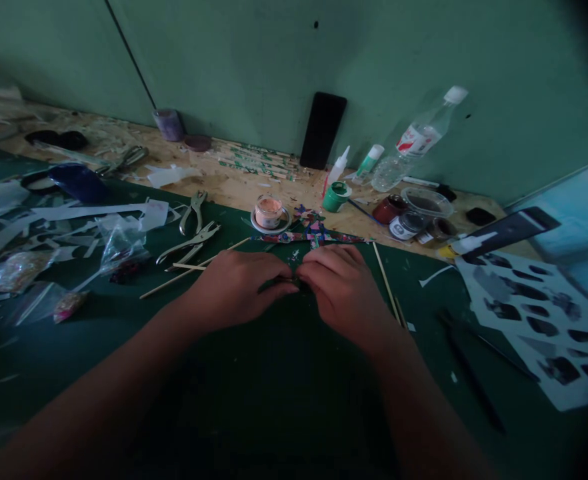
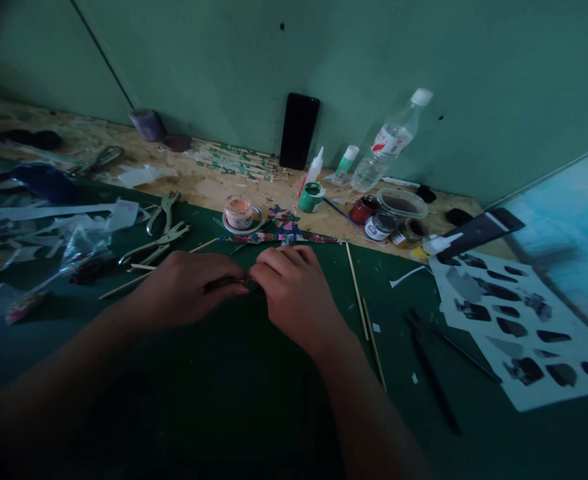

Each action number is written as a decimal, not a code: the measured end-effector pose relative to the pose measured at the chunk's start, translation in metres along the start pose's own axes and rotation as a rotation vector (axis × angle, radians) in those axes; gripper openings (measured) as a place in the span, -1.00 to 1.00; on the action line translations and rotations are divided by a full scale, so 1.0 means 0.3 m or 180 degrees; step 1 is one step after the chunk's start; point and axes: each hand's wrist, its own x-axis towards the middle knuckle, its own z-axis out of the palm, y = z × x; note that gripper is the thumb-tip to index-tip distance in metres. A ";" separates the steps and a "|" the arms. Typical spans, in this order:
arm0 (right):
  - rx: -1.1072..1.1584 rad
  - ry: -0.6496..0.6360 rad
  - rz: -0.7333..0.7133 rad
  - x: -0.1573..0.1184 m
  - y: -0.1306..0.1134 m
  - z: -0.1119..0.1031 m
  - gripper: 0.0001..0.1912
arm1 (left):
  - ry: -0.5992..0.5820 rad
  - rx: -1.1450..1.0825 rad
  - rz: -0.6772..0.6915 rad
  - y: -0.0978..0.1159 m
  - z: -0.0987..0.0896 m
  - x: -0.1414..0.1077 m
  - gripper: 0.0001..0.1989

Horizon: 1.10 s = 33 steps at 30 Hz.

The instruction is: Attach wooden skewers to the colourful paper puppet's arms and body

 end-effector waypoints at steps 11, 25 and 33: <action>0.0107 0.0078 0.0021 -0.003 -0.001 0.005 -0.79 | 0.0081 -0.0116 0.0042 0.000 -0.011 0.004 -0.81; 0.0768 0.0144 0.0433 -0.002 -0.024 0.013 -0.88 | 0.0152 0.0106 0.0149 -0.006 -0.010 0.008 -0.79; 0.0571 0.0333 0.0269 -0.002 -0.017 0.007 -0.90 | 0.0045 0.0092 0.0160 -0.009 -0.022 0.003 -0.78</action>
